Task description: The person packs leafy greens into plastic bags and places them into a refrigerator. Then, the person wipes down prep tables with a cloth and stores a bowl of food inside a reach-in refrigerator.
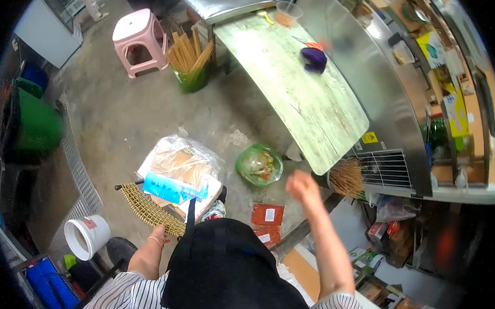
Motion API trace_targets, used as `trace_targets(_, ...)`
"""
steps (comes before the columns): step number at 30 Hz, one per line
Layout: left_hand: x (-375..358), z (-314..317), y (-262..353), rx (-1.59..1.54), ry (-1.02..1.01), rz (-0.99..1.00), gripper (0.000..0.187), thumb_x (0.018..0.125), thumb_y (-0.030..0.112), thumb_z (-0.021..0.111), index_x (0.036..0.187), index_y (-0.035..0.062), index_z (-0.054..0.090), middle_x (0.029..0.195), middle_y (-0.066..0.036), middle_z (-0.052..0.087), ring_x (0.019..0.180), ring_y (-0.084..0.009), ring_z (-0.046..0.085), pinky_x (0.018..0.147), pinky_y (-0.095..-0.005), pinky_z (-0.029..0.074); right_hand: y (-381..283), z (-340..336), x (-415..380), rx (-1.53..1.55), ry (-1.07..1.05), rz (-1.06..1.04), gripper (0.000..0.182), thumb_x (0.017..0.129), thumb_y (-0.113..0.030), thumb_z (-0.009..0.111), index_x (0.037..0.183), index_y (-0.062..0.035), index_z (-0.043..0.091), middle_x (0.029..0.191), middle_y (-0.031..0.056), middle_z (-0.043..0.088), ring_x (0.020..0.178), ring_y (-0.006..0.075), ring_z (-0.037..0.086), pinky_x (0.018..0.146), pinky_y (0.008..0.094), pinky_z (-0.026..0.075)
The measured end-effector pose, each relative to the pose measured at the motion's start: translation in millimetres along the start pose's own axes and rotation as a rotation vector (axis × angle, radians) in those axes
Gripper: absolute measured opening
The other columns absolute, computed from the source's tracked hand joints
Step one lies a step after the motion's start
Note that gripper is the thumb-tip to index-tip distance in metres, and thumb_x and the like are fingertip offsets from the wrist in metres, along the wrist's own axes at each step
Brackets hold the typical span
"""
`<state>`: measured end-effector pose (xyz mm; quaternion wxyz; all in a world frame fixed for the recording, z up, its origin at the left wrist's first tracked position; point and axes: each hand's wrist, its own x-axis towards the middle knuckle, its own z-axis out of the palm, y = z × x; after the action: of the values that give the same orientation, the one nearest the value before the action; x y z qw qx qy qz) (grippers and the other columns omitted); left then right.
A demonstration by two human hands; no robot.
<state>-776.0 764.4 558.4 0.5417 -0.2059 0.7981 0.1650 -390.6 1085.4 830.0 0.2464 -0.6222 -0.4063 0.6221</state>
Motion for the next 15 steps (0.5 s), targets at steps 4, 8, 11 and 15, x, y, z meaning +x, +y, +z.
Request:
trace_targets(4, -8, 8, -3, -0.457, -0.067, -0.001, 0.039, 0.084, 0.017, 0.049, 0.119, 0.0011, 0.042, 0.107, -0.016, 0.05, 0.089, -0.0314, 0.052, 0.079, -0.05, 0.047, 148, -38, -74, -0.142, 0.109, 0.46, 0.029, 0.086, -0.028, 0.057, 0.106, -0.0075, 0.053, 0.089, 0.0049, 0.061, 0.074, 0.0155, 0.059, 0.062, 0.0289, 0.048)
trace_targets(8, -1, -2, -8, -0.899, -0.188, -0.113, 0.037, 0.085, 0.002, 0.043, 0.122, -0.0038, 0.039, 0.115, -0.022, 0.049, 0.102, -0.0379, 0.052, 0.082, -0.0551, 0.047, 182, -35, -156, -0.084, 0.162, 0.861, 0.017, 0.088, -0.017, 0.05, 0.101, -0.0068, 0.056, 0.091, 0.006, 0.062, 0.077, 0.0173, 0.061, 0.066, 0.0312, 0.049)
trace_targets(11, 15, 3, -14, -0.867, -0.049, -0.089, 0.03, 0.09, 0.013, 0.039, 0.115, -0.0008, 0.046, 0.113, -0.019, 0.052, 0.102, -0.0361, 0.053, 0.085, -0.0531, 0.046, 191, -38, -173, -0.05, 0.129, 0.876, 0.02, 0.088, -0.021, 0.054, 0.1, -0.0058, 0.057, 0.087, 0.0037, 0.061, 0.078, 0.0139, 0.059, 0.066, 0.0295, 0.048)
trace_targets(15, 31, -1, -23, -0.891, -0.059, -0.07, 0.03, 0.092, 0.016, 0.038, 0.117, 0.002, 0.046, 0.118, -0.018, 0.05, 0.107, -0.0355, 0.05, 0.087, -0.0527, 0.044, 178, -29, -154, -0.063, 0.187, 0.836, 0.023, 0.088, -0.021, 0.053, 0.105, -0.0056, 0.056, 0.092, 0.0055, 0.061, 0.081, 0.0153, 0.059, 0.068, 0.0299, 0.048)
